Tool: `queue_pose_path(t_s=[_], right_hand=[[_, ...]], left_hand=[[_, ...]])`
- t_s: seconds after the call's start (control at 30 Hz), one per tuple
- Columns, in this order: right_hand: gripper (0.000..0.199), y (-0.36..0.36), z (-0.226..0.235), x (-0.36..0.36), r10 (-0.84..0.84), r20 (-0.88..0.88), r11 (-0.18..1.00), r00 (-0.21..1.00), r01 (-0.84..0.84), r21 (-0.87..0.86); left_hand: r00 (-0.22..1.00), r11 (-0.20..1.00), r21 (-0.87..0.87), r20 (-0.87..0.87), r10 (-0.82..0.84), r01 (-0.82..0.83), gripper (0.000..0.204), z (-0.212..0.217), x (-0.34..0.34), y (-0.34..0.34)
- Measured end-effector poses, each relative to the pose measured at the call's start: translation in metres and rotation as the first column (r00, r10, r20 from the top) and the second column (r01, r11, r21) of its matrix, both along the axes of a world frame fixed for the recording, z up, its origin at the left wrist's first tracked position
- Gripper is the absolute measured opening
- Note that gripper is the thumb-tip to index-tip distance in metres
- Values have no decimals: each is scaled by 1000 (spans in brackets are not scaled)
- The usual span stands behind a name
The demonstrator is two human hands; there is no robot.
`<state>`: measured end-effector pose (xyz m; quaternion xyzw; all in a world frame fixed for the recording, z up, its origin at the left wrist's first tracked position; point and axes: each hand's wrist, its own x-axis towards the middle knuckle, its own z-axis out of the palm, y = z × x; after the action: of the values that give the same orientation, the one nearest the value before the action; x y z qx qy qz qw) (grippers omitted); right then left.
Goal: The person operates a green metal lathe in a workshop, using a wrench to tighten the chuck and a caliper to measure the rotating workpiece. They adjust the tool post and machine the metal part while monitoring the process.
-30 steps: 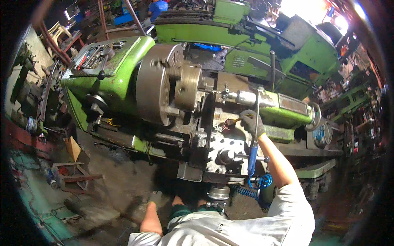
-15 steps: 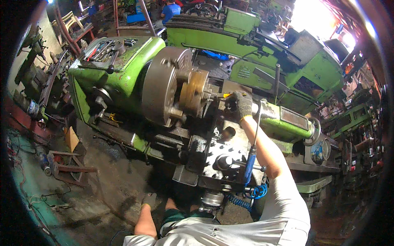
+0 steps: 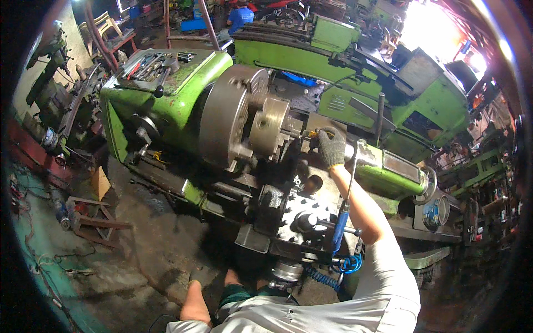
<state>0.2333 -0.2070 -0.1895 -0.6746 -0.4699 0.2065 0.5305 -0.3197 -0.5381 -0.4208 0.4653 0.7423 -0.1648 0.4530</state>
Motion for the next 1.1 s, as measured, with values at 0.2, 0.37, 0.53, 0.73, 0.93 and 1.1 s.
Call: queue_pose_path(t_s=[0.2,0.37,0.53,0.73,0.93,1.1], right_hand=[[25,-20,-7,-17,133,307,981,942,-170,98],[33,-49,-8,-4,294,514,950,806,-305,-65],[47,-43,-12,4,444,729,895,521,-298,-331],[35,-48,-11,1,277,692,912,667,-409,29],[25,-13,4,-7,48,239,983,970,-88,162],[32,43,10,14,-90,242,994,966,102,-40]], left_hand=[[451,391,256,-242,-859,884,42,-122,-49,-48],[665,660,94,-178,-726,746,45,-92,-23,-33],[872,864,128,-136,-470,486,53,-77,-19,-41],[976,972,121,-106,-191,204,60,-52,-10,-49],[990,995,52,-107,95,-90,63,-61,-30,-73],[977,984,42,-117,178,-174,66,-67,-47,-81]])
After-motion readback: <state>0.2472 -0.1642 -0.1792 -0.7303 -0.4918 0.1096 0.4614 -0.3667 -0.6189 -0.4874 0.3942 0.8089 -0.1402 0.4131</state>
